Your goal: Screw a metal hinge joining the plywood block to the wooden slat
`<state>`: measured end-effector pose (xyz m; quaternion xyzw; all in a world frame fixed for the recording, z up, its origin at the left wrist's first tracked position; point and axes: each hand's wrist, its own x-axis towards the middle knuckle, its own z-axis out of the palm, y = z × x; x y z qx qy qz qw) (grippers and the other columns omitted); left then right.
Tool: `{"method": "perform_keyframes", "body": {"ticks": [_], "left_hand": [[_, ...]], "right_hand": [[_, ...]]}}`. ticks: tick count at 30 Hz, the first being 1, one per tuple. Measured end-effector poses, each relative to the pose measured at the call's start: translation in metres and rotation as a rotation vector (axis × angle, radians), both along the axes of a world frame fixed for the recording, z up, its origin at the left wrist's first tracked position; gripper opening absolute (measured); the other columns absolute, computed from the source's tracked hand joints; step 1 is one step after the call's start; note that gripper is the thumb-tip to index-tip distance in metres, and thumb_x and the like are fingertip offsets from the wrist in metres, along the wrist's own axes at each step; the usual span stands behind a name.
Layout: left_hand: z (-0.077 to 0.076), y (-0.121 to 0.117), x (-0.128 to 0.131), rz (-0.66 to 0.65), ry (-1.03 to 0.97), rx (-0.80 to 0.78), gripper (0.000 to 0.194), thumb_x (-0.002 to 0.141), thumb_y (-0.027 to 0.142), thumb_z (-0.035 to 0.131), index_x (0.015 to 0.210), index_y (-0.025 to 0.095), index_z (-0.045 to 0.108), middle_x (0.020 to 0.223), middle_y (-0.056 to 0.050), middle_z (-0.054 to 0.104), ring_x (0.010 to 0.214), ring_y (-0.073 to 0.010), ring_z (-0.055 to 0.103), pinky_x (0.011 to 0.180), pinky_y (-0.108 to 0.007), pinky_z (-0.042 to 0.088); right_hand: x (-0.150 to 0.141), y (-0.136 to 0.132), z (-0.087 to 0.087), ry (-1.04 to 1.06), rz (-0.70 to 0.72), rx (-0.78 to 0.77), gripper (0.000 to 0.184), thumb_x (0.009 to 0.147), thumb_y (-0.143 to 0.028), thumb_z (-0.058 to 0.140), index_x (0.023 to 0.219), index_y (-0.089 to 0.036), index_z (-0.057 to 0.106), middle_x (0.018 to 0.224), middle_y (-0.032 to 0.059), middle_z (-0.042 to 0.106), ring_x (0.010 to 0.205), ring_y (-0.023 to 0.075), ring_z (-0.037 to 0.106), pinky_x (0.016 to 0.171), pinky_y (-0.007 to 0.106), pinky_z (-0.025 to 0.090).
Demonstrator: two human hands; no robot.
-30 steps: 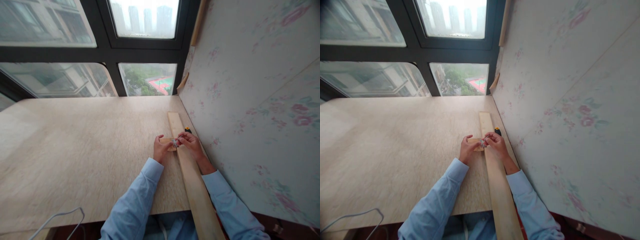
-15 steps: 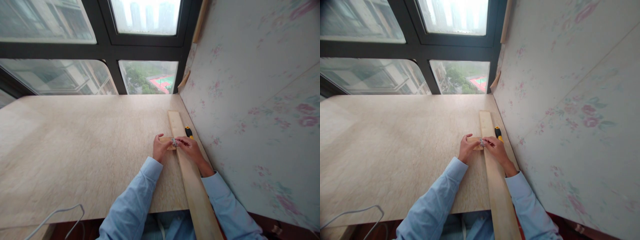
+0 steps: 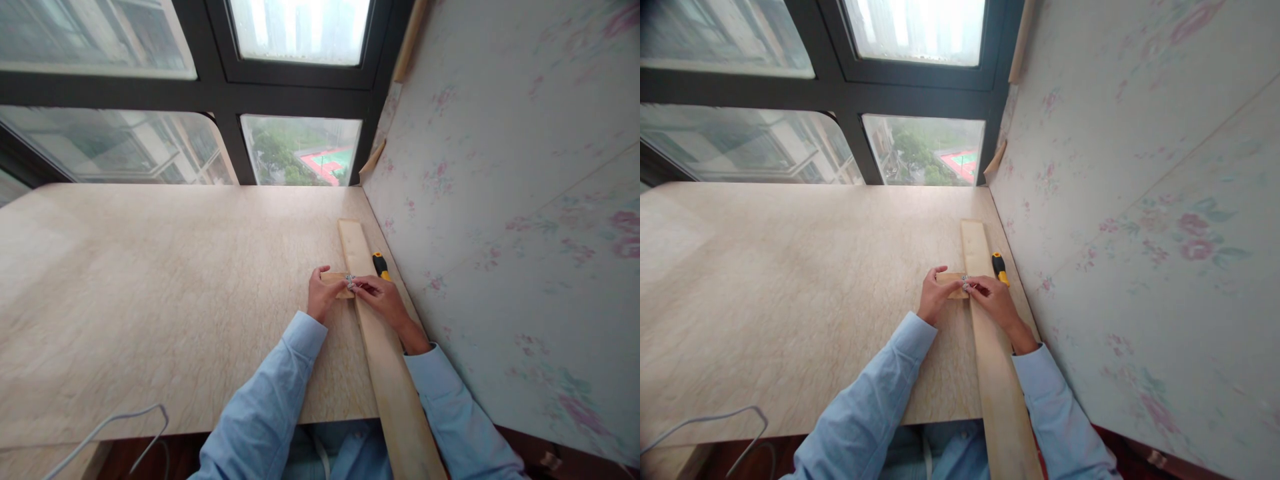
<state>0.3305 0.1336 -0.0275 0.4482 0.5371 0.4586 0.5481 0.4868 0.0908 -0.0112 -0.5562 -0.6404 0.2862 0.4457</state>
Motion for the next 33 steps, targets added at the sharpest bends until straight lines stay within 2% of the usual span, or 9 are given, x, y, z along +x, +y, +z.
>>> {"method": "perform_keyframes", "body": {"ticks": [5,10,13,20,27,33], "left_hand": [[-0.004,0.001,0.000,0.003,-0.002,-0.007,0.063,0.056,0.025,0.082,0.112,0.011,0.055,0.091,-0.008,0.064,0.080,-0.0193,0.063,0.071,-0.030,0.051],[-0.011,0.003,0.000,-0.010,-0.045,-0.021,0.067,0.056,0.028,0.083,0.113,0.012,0.054,0.091,-0.008,0.065,0.082,-0.0199,0.063,0.074,-0.031,0.051],[-0.009,0.002,0.000,-0.015,-0.046,-0.018,0.067,0.056,0.028,0.083,0.113,0.011,0.054,0.089,-0.007,0.064,0.080,-0.0196,0.063,0.072,-0.030,0.051],[0.004,-0.001,0.000,0.022,0.006,-0.007,0.061,0.054,0.025,0.083,0.107,0.012,0.058,0.087,-0.006,0.063,0.079,-0.0188,0.060,0.070,-0.028,0.048],[0.006,-0.002,0.000,-0.007,-0.022,-0.039,0.061,0.057,0.022,0.079,0.112,0.010,0.055,0.085,-0.006,0.063,0.076,-0.0179,0.060,0.067,-0.028,0.048],[0.001,0.000,0.000,0.000,0.001,-0.025,0.061,0.057,0.023,0.080,0.111,0.010,0.056,0.089,-0.007,0.063,0.078,-0.0185,0.061,0.069,-0.029,0.049]], "right_hand": [[0.000,-0.001,0.005,-0.098,0.084,0.062,0.016,0.087,-0.032,0.062,0.095,-0.029,0.075,0.095,0.0046,0.075,0.088,0.0221,0.068,0.083,0.038,0.052],[0.000,-0.002,0.008,-0.078,0.136,0.066,0.019,0.089,-0.033,0.059,0.100,-0.031,0.074,0.098,0.0040,0.074,0.092,0.0213,0.067,0.085,0.038,0.052],[0.001,-0.002,0.007,-0.048,0.153,0.065,0.020,0.089,-0.035,0.058,0.098,-0.031,0.074,0.097,0.0044,0.074,0.092,0.0214,0.067,0.085,0.038,0.052],[0.001,-0.001,0.003,-0.114,0.104,0.061,0.014,0.088,-0.034,0.061,0.088,-0.028,0.073,0.088,0.0047,0.072,0.084,0.0216,0.065,0.079,0.037,0.050],[-0.002,-0.001,0.000,-0.114,0.014,0.057,0.014,0.078,-0.039,0.072,0.079,-0.025,0.069,0.076,0.0029,0.067,0.071,0.0198,0.060,0.066,0.031,0.047],[0.000,-0.001,0.000,-0.008,0.018,0.003,0.026,0.076,-0.042,0.074,0.094,-0.024,0.069,0.084,0.0035,0.068,0.071,0.0176,0.062,0.065,0.030,0.050]]}}
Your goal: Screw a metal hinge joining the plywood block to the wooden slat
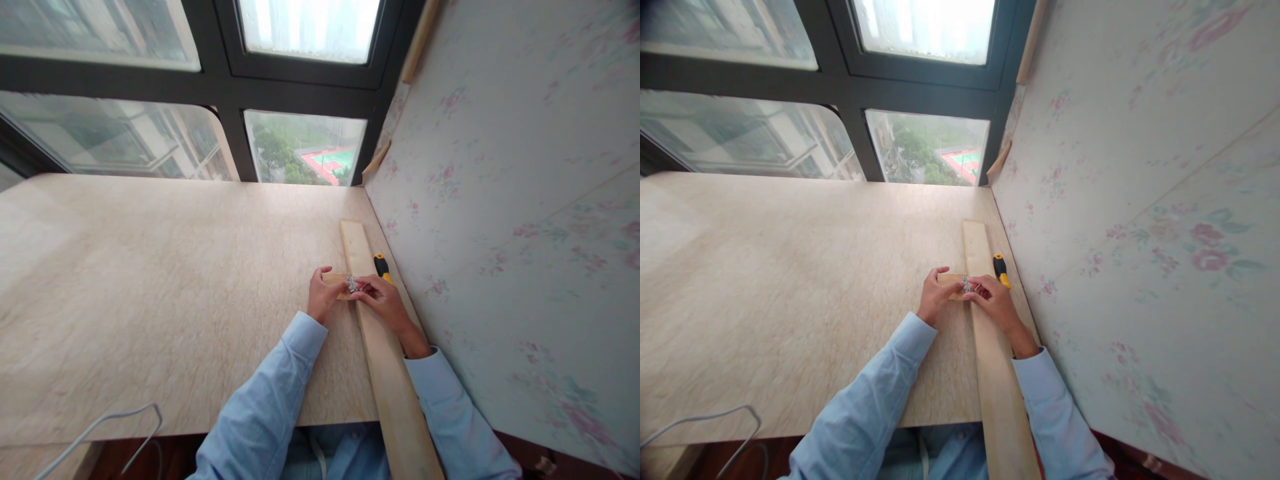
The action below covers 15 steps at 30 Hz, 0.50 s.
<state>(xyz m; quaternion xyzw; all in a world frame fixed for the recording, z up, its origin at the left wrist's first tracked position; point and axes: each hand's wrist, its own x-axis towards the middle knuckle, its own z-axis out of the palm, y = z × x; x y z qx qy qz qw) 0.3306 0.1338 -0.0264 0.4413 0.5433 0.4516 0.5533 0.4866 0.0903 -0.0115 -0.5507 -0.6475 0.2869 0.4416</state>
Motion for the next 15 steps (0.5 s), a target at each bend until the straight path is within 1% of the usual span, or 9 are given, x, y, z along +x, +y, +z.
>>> {"method": "perform_keyframes", "body": {"ticks": [2,4,6,8,9,10,11,13,15], "left_hand": [[-0.004,0.001,0.000,-0.013,-0.016,-0.002,0.063,0.057,0.023,0.080,0.113,0.010,0.055,0.090,-0.008,0.064,0.078,-0.0187,0.062,0.069,-0.029,0.050],[-0.007,0.002,0.000,-0.015,-0.021,0.003,0.063,0.057,0.023,0.081,0.112,0.010,0.055,0.091,-0.008,0.064,0.080,-0.0190,0.062,0.070,-0.030,0.050],[-0.008,0.003,0.000,-0.014,-0.017,0.011,0.062,0.057,0.024,0.081,0.111,0.010,0.056,0.093,-0.009,0.064,0.081,-0.0193,0.061,0.072,-0.030,0.050],[-0.007,0.003,0.000,-0.016,-0.007,0.011,0.061,0.058,0.024,0.081,0.111,0.010,0.056,0.093,-0.009,0.064,0.082,-0.0194,0.061,0.072,-0.030,0.050],[-0.007,0.003,0.000,-0.017,-0.001,0.012,0.060,0.058,0.024,0.081,0.111,0.011,0.056,0.093,-0.008,0.064,0.083,-0.0194,0.061,0.072,-0.030,0.049],[-0.007,0.002,-0.001,-0.016,0.004,0.014,0.060,0.058,0.024,0.081,0.111,0.011,0.056,0.092,-0.008,0.064,0.083,-0.0194,0.061,0.073,-0.030,0.049],[-0.006,0.002,-0.001,-0.016,0.008,0.015,0.060,0.058,0.024,0.081,0.111,0.011,0.056,0.092,-0.008,0.064,0.083,-0.0193,0.061,0.073,-0.030,0.049],[-0.006,0.002,-0.001,-0.017,0.008,0.013,0.061,0.058,0.025,0.081,0.111,0.011,0.056,0.092,-0.008,0.064,0.083,-0.0190,0.061,0.073,-0.030,0.049],[-0.006,0.002,-0.001,-0.017,0.007,0.006,0.061,0.057,0.025,0.082,0.111,0.011,0.056,0.092,-0.007,0.064,0.082,-0.0189,0.061,0.072,-0.029,0.049]], "right_hand": [[0.004,0.000,0.002,0.030,-0.027,0.002,0.027,0.079,-0.043,0.070,0.097,-0.022,0.068,0.085,0.0032,0.068,0.069,0.0166,0.062,0.065,0.029,0.051],[0.011,-0.001,0.005,0.030,-0.115,0.042,0.026,0.085,-0.043,0.062,0.098,-0.021,0.068,0.085,0.0030,0.067,0.069,0.0159,0.062,0.065,0.029,0.051],[0.021,-0.001,0.008,-0.025,-0.269,0.114,0.025,0.088,-0.041,0.056,0.098,-0.021,0.067,0.088,0.0042,0.067,0.073,0.0171,0.062,0.067,0.031,0.051],[0.031,0.001,0.008,-0.149,-0.447,0.173,0.026,0.089,-0.038,0.053,0.099,-0.019,0.067,0.091,0.0070,0.067,0.078,0.0196,0.062,0.070,0.033,0.052],[0.035,0.002,0.006,-0.225,-0.510,0.178,0.027,0.088,-0.036,0.052,0.101,-0.018,0.067,0.093,0.0090,0.066,0.080,0.0209,0.062,0.070,0.035,0.052],[0.039,0.003,0.005,-0.303,-0.535,0.163,0.028,0.087,-0.034,0.052,0.103,-0.016,0.066,0.096,0.0112,0.066,0.083,0.0224,0.061,0.072,0.036,0.052],[0.042,0.004,0.002,-0.378,-0.532,0.134,0.029,0.085,-0.031,0.053,0.106,-0.015,0.066,0.099,0.0131,0.065,0.086,0.0239,0.061,0.074,0.038,0.053],[0.045,0.005,-0.004,-0.494,-0.477,0.055,0.034,0.082,-0.027,0.054,0.112,-0.013,0.064,0.105,0.0155,0.065,0.096,0.0268,0.060,0.083,0.041,0.051],[0.045,0.006,-0.009,-0.542,-0.439,-0.017,0.035,0.080,-0.024,0.055,0.113,-0.014,0.064,0.106,0.0150,0.067,0.099,0.0277,0.060,0.088,0.042,0.049]]}}
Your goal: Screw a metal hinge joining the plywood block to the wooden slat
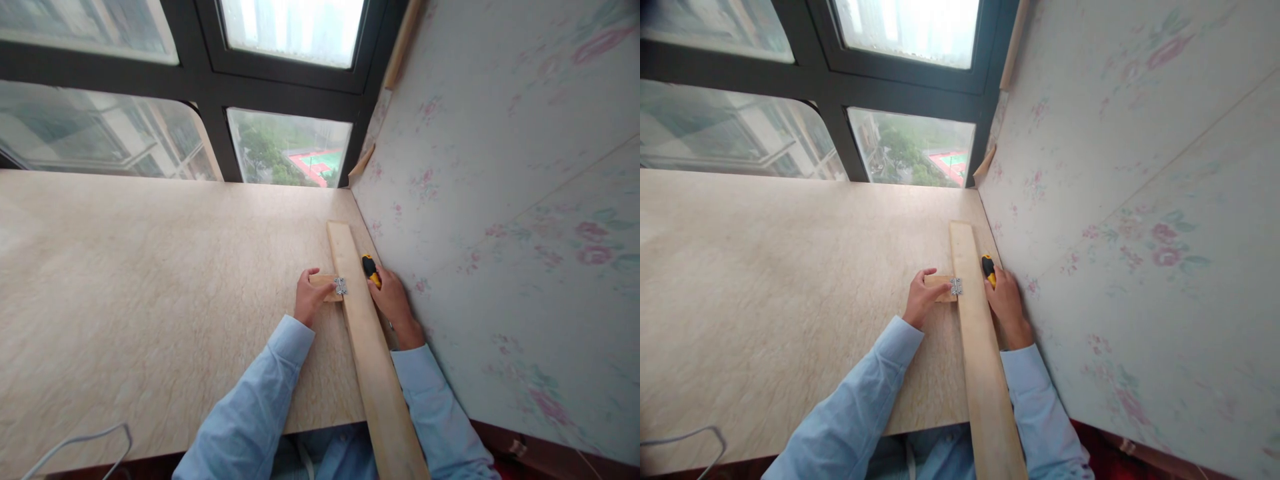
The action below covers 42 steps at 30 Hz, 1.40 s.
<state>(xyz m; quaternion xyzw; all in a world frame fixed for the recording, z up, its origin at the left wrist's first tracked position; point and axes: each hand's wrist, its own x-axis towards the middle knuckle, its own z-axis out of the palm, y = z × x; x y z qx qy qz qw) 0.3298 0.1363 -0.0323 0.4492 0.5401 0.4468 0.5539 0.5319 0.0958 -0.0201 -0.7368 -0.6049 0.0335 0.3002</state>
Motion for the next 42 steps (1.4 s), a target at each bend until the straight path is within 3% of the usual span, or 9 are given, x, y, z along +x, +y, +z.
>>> {"method": "perform_keyframes", "body": {"ticks": [4,8,11,13,16,20,25,32,42], "left_hand": [[0.000,0.000,0.000,-0.001,-0.006,0.002,0.062,0.057,0.025,0.082,0.111,0.011,0.057,0.091,-0.007,0.064,0.081,-0.0190,0.061,0.070,-0.029,0.049],[-0.001,0.000,0.000,0.004,0.018,0.017,0.061,0.057,0.026,0.081,0.111,0.011,0.057,0.093,-0.008,0.063,0.082,-0.0196,0.061,0.071,-0.029,0.049],[-0.001,0.000,0.000,-0.003,0.002,0.010,0.061,0.058,0.025,0.081,0.112,0.011,0.056,0.092,-0.009,0.064,0.081,-0.0192,0.061,0.070,-0.029,0.049],[-0.002,0.000,0.001,-0.009,-0.025,0.007,0.062,0.058,0.025,0.081,0.112,0.010,0.055,0.091,-0.008,0.064,0.079,-0.0188,0.061,0.069,-0.029,0.050],[-0.004,0.000,0.001,-0.006,-0.028,0.014,0.062,0.058,0.025,0.081,0.112,0.011,0.055,0.091,-0.008,0.064,0.080,-0.0188,0.061,0.069,-0.029,0.050],[-0.005,0.001,0.001,0.002,-0.001,0.023,0.062,0.057,0.026,0.081,0.112,0.011,0.056,0.091,-0.008,0.063,0.081,-0.0190,0.061,0.070,-0.028,0.049],[-0.002,-0.001,0.001,0.016,-0.036,0.011,0.060,0.055,0.025,0.081,0.109,0.012,0.057,0.087,-0.006,0.063,0.075,-0.0178,0.060,0.065,-0.027,0.048],[-0.003,-0.002,0.000,0.032,-0.073,0.004,0.062,0.054,0.025,0.082,0.109,0.012,0.057,0.089,-0.007,0.063,0.077,-0.0181,0.060,0.067,-0.028,0.048],[-0.001,-0.002,0.000,0.015,-0.079,-0.002,0.063,0.055,0.024,0.082,0.111,0.011,0.056,0.086,-0.006,0.063,0.072,-0.0168,0.061,0.061,-0.026,0.048]], "right_hand": [[-0.001,0.000,-0.002,0.152,-0.071,-0.025,0.030,0.078,-0.024,0.058,0.104,-0.016,0.069,0.098,0.0105,0.071,0.089,0.0260,0.064,0.083,0.041,0.051],[-0.005,0.001,0.010,0.571,-0.124,0.184,0.032,0.076,-0.032,0.065,0.104,-0.015,0.068,0.098,0.0082,0.072,0.085,0.0229,0.066,0.079,0.038,0.052],[-0.011,-0.001,0.026,0.977,-0.011,0.349,0.036,0.076,-0.036,0.070,0.107,-0.018,0.066,0.097,0.0052,0.071,0.082,0.0172,0.066,0.075,0.032,0.053],[-0.015,-0.005,0.036,1.191,0.119,0.310,0.035,0.077,-0.036,0.072,0.107,-0.021,0.065,0.096,0.0039,0.070,0.082,0.0155,0.066,0.074,0.030,0.054],[-0.020,-0.011,0.044,1.332,0.239,0.168,0.035,0.075,-0.038,0.074,0.105,-0.022,0.066,0.093,0.0037,0.070,0.083,0.0162,0.068,0.072,0.029,0.057],[-0.024,-0.016,0.048,1.381,0.300,0.230,0.036,0.069,-0.044,0.078,0.099,-0.027,0.068,0.094,0.0012,0.067,0.086,0.0178,0.069,0.070,0.029,0.059],[-0.029,-0.017,0.055,1.355,0.341,0.365,0.040,0.060,-0.039,0.086,0.096,-0.027,0.072,0.081,-0.0011,0.066,0.080,0.0188,0.069,0.068,0.032,0.058],[-0.038,-0.014,0.062,1.167,0.268,0.588,0.035,0.070,-0.033,0.080,0.102,-0.022,0.071,0.085,0.0024,0.071,0.081,0.0215,0.069,0.084,0.045,0.053],[-0.037,-0.016,0.052,1.036,0.242,0.517,0.033,0.079,-0.040,0.071,0.108,-0.023,0.067,0.091,0.0049,0.073,0.089,0.0237,0.069,0.090,0.047,0.050]]}}
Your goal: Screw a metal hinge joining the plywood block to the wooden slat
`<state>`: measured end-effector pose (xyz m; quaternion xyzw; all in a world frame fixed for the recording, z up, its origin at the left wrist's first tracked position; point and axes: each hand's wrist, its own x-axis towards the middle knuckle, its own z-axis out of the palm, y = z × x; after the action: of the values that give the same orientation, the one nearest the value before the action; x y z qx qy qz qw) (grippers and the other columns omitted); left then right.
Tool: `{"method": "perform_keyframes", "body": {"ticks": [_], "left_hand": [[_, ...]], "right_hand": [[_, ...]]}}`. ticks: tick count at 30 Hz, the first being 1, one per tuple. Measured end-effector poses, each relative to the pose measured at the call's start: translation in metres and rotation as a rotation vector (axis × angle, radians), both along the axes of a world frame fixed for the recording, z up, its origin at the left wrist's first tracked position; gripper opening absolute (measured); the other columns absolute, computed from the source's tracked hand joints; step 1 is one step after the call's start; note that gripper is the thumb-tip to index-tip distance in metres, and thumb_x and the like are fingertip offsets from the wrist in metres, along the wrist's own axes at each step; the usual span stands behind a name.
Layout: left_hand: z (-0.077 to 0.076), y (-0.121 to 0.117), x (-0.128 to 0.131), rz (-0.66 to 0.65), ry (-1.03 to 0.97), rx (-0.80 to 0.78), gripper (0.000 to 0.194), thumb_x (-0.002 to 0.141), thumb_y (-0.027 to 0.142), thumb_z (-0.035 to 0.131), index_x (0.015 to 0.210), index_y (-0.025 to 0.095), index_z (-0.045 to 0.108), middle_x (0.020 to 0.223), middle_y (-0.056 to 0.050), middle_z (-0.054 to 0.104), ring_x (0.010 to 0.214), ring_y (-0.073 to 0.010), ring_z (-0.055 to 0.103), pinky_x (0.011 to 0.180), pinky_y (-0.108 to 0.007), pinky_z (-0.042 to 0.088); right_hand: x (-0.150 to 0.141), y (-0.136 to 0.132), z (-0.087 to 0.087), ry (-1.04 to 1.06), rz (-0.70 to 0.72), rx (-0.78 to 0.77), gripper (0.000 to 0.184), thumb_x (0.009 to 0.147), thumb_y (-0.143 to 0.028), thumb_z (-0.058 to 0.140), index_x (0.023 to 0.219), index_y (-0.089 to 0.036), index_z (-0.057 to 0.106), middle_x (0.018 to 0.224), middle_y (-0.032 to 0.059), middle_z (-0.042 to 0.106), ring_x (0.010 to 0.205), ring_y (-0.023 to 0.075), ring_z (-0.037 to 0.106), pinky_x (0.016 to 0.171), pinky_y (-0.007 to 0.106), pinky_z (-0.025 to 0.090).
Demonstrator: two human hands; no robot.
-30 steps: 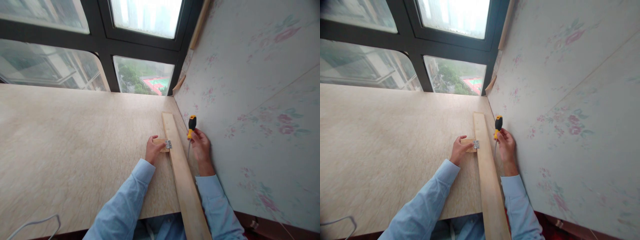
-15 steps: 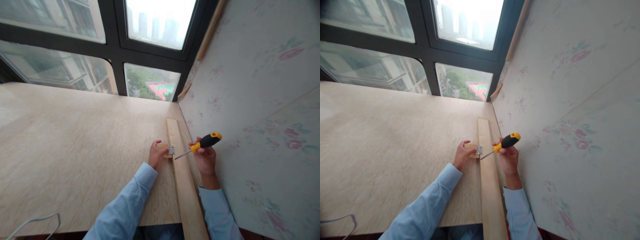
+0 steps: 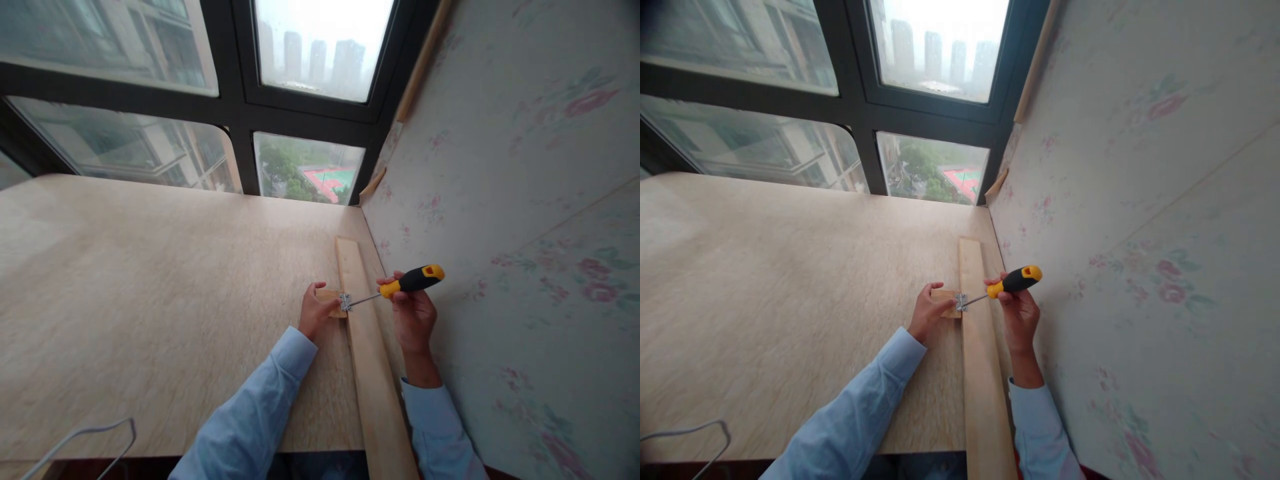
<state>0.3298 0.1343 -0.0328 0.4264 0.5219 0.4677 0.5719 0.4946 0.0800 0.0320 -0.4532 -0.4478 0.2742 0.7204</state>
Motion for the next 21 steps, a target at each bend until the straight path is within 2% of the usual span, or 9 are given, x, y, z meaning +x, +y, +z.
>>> {"method": "perform_keyframes", "body": {"ticks": [11,21], "left_hand": [[0.0044,-0.0004,-0.0003,0.000,0.046,0.007,0.058,0.057,0.021,0.081,0.109,0.012,0.057,0.085,-0.006,0.065,0.073,-0.0169,0.061,0.062,-0.026,0.048],[-0.0020,-0.0002,0.0005,-0.001,0.018,0.015,0.061,0.057,0.023,0.081,0.111,0.011,0.056,0.086,-0.005,0.063,0.073,-0.0162,0.060,0.062,-0.025,0.048]], "right_hand": [[-0.0022,0.0005,-0.0021,-0.050,0.003,-0.019,0.031,0.081,-0.035,0.070,0.108,-0.020,0.066,0.091,0.0060,0.074,0.085,0.0229,0.069,0.085,0.044,0.051],[-0.0053,0.0027,0.0000,-0.035,-0.008,-0.040,0.028,0.077,-0.031,0.073,0.103,-0.021,0.066,0.089,0.0041,0.074,0.084,0.0229,0.069,0.083,0.044,0.053]]}}
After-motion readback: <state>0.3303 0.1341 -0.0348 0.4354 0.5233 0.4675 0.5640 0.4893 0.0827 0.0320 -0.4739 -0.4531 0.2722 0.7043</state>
